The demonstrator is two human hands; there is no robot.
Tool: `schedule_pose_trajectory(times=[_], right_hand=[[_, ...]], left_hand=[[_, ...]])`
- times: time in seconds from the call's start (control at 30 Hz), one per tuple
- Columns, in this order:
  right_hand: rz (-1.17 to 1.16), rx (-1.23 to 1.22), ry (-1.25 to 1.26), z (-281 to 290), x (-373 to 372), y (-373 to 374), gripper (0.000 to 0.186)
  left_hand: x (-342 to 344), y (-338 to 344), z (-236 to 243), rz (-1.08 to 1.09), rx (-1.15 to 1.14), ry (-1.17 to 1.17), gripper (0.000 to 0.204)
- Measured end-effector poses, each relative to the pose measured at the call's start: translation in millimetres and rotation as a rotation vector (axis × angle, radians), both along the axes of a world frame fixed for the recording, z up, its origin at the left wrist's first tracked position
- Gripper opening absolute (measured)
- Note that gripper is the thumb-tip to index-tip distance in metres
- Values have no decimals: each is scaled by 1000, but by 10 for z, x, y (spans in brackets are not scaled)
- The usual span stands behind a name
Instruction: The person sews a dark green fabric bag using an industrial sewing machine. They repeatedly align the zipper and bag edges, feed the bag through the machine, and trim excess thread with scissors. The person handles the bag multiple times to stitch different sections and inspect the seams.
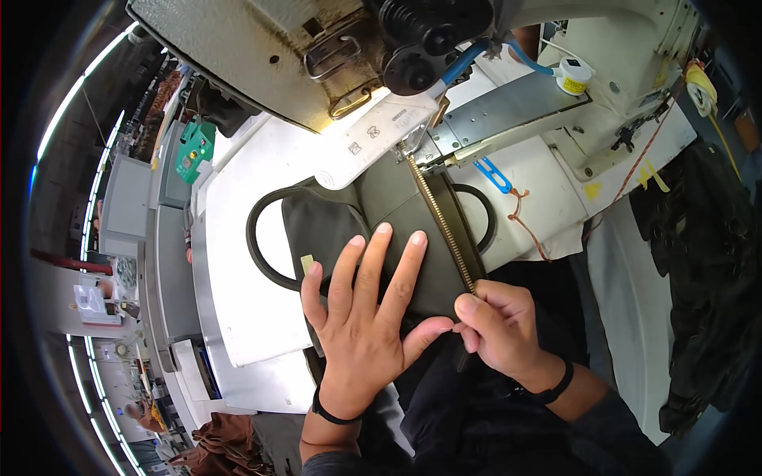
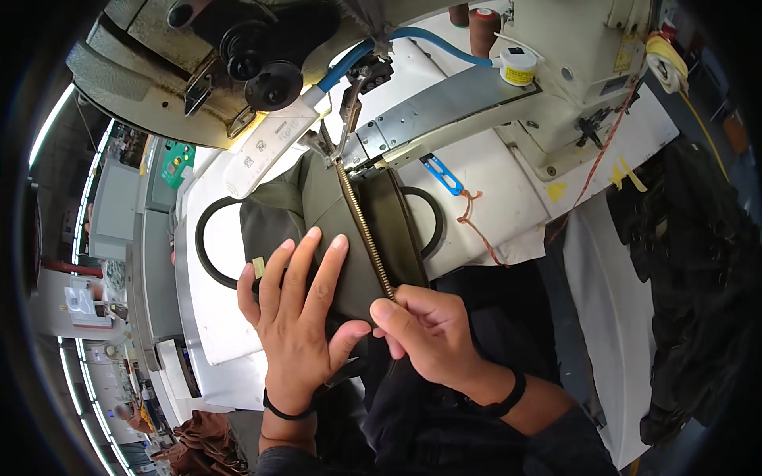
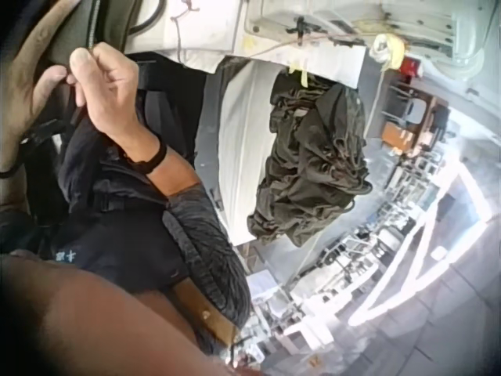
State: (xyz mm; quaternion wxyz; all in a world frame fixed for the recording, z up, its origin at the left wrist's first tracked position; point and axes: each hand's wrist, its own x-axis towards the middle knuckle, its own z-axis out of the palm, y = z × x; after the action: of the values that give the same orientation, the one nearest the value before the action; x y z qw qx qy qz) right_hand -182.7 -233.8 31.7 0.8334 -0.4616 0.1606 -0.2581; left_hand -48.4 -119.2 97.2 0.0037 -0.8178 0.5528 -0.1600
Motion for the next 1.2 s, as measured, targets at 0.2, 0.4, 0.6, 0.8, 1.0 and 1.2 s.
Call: schedule_pose_trajectory(times=[0.2, 0.4, 0.6, 0.8, 1.0, 1.2], right_hand=[[-9, 13, -39, -25, 95, -68, 38], [-1, 6, -49, -29, 140, -95, 39], [-26, 54, -49, 0, 273, -123, 35], [-49, 69, -47, 38, 375, -214, 34], [-32, 27, -18, 30, 381, -259, 34], [-55, 39, -31, -38, 403, -240, 35]], left_hand=[[108, -92, 4, -72, -8, -26, 89], [163, -143, 2, -90, -28, -4, 80], [258, -241, 43, -86, -49, 43, 70], [349, -318, 17, -97, -63, 54, 70], [367, -321, 16, -102, -75, 61, 68], [355, -336, 10, -107, -80, 80, 65]])
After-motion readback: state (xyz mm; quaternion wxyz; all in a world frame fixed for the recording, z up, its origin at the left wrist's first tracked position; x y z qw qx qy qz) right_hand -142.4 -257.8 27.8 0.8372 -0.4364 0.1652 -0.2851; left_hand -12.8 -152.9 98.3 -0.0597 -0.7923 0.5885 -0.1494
